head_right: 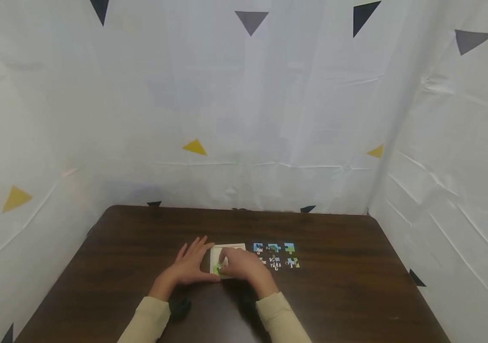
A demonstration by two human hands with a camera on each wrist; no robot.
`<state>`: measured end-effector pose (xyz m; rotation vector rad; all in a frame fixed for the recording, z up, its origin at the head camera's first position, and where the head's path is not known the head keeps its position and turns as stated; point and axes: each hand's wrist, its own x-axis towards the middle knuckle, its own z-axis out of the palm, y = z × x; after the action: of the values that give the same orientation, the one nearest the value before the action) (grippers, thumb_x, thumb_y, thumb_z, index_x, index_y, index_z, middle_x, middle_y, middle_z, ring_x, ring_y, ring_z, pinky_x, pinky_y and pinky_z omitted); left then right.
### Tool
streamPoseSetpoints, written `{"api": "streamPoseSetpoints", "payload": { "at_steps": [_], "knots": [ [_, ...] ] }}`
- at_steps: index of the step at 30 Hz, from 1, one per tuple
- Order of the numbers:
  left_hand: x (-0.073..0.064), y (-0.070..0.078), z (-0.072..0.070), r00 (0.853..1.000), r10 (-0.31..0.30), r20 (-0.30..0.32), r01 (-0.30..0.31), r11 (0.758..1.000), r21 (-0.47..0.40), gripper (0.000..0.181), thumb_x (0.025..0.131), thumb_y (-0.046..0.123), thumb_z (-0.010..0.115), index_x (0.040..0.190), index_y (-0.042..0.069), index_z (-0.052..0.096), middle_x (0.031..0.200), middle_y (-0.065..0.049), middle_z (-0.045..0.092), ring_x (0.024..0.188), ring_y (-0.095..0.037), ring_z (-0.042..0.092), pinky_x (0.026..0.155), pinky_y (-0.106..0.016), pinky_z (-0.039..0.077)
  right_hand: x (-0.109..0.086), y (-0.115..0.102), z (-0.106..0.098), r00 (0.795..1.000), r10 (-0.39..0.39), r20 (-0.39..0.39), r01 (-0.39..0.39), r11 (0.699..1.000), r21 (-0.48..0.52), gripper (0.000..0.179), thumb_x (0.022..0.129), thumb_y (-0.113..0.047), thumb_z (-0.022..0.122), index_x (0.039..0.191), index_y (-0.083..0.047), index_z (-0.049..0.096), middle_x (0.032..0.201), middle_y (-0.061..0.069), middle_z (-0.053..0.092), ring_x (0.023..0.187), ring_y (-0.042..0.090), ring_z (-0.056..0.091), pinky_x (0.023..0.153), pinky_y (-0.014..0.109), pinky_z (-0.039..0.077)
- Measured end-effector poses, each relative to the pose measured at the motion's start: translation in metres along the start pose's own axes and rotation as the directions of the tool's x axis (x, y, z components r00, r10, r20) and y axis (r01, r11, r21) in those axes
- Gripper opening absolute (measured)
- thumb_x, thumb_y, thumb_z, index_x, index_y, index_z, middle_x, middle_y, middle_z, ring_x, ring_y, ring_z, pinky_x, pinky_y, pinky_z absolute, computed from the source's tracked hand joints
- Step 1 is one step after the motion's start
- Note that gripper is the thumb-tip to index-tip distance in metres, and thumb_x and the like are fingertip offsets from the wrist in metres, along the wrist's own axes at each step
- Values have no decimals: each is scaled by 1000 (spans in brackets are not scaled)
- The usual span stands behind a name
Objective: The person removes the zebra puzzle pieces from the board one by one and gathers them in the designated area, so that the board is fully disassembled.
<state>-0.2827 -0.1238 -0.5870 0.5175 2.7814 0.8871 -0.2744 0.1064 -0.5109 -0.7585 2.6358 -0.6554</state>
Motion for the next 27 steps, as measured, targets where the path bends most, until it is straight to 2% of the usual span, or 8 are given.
{"api": "streamPoseSetpoints", "payload": {
  "at_steps": [4, 10, 14, 20, 27],
  "knots": [
    [2, -3, 3, 1000, -11, 17, 11, 1000, 9, 123, 75, 84, 79, 171, 22, 32, 183, -9, 12, 170, -34, 3, 132, -68, -5, 4, 0, 5, 1000, 14, 3, -14, 1000, -21, 26, 100, -23, 76, 123, -15, 69, 82, -6, 62, 67, 10, 54, 61, 32, 44],
    [1, -3, 2, 1000, 0, 15, -1, 999, 35, 122, 78, 82, 78, 172, 23, 28, 183, -8, 9, 171, -34, 2, 132, -67, -4, 5, -5, 1, 999, -18, 35, 17, 999, 47, 25, 100, -13, 74, 124, -9, 68, 82, 0, 62, 64, 13, 50, 59, 32, 41],
    [0, -2, 2, 1000, 8, 7, -8, 999, 33, 120, 79, 80, 79, 172, 23, 29, 183, -8, 11, 170, -34, 4, 132, -68, -3, 7, -6, -2, 996, -17, 92, 7, 994, 107, 26, 101, -9, 72, 126, -6, 63, 82, 0, 61, 64, 12, 49, 61, 30, 41],
    [0, -2, 4, 1000, 16, 2, -16, 1000, 23, 118, 79, 78, 81, 171, 23, 31, 183, -9, 13, 170, -35, 5, 132, -70, -1, 10, -5, -2, 980, 3, 199, -53, 968, 243, 29, 101, -2, 65, 128, -3, 55, 72, 0, 55, 58, 15, 45, 57, 31, 39],
    [1, -3, 4, 1000, 5, -8, -5, 1000, 27, 118, 78, 79, 81, 171, 24, 31, 183, -7, 13, 170, -34, 5, 132, -69, -1, 12, -3, -2, 975, -18, 222, -55, 947, 317, 28, 102, -1, 63, 127, -3, 49, 67, 0, 54, 55, 15, 46, 55, 31, 39]
  ]
}}
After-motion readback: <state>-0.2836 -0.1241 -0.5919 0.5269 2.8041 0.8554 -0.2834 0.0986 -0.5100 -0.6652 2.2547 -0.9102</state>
